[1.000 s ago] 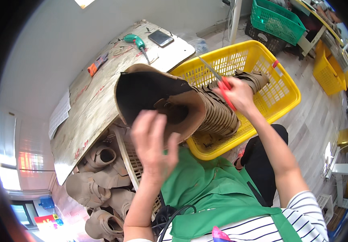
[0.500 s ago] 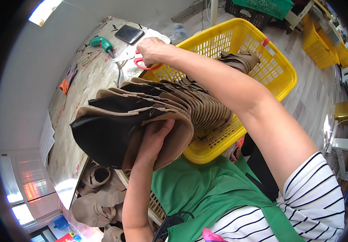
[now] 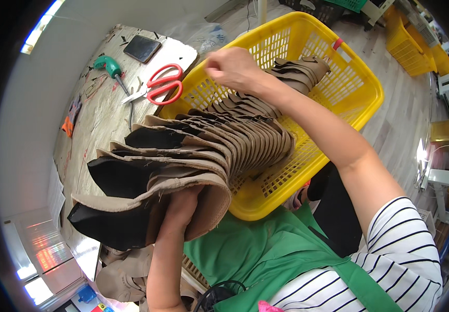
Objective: The person sits on the floor and uses red-handled scissors to trim the edges of shoe sole components. They repeatedly pick up a sole from a yellow basket, trim the excess material, and place the finished piece back into the basket.
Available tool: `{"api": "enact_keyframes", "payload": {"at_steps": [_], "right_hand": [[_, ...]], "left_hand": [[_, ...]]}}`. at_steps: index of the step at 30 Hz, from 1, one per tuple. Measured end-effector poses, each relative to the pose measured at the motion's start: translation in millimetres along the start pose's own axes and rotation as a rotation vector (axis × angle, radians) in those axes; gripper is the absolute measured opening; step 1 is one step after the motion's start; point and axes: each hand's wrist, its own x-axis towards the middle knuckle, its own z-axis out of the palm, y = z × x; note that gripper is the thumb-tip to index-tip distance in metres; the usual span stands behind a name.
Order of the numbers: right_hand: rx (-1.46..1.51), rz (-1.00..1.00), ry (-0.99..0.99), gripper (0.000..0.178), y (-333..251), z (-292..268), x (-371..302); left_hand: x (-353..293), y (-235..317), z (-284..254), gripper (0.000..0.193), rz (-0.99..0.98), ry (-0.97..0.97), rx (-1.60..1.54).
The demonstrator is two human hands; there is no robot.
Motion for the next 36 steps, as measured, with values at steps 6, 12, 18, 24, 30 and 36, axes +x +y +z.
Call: {"api": "enact_keyframes", "payload": {"at_steps": [6, 12, 18, 24, 30, 36], "right_hand": [[-0.151, 0.838, -0.574, 0.033, 217.8, 53.6, -151.8], [0.306, 1.105, -0.686, 0.044, 206.2, 88.4, -192.7], [-0.077, 0.823, -0.876, 0.037, 224.9, 126.3, -189.6], [-0.241, 0.572, -0.871, 0.026, 220.3, 116.5, -190.5], [-0.206, 0.658, -0.887, 0.032, 224.8, 96.1, -191.4], [-0.159, 0.915, -0.702, 0.052, 227.4, 109.4, -199.2]], "left_hand": [[0.4, 5.8, 8.6, 0.048, -0.249, 0.163, -0.454], [16.8, 16.4, 16.8, 0.048, -0.234, 0.201, -0.432], [24.5, 19.9, 24.5, 0.048, -0.259, 0.233, -0.405], [26.7, 22.6, 28.6, 0.049, -0.249, 0.226, -0.399], [33.1, 24.2, 32.1, 0.049, -0.204, 0.212, -0.385], [29.9, 22.0, 36.6, 0.05, -0.187, 0.214, -0.379]]}}
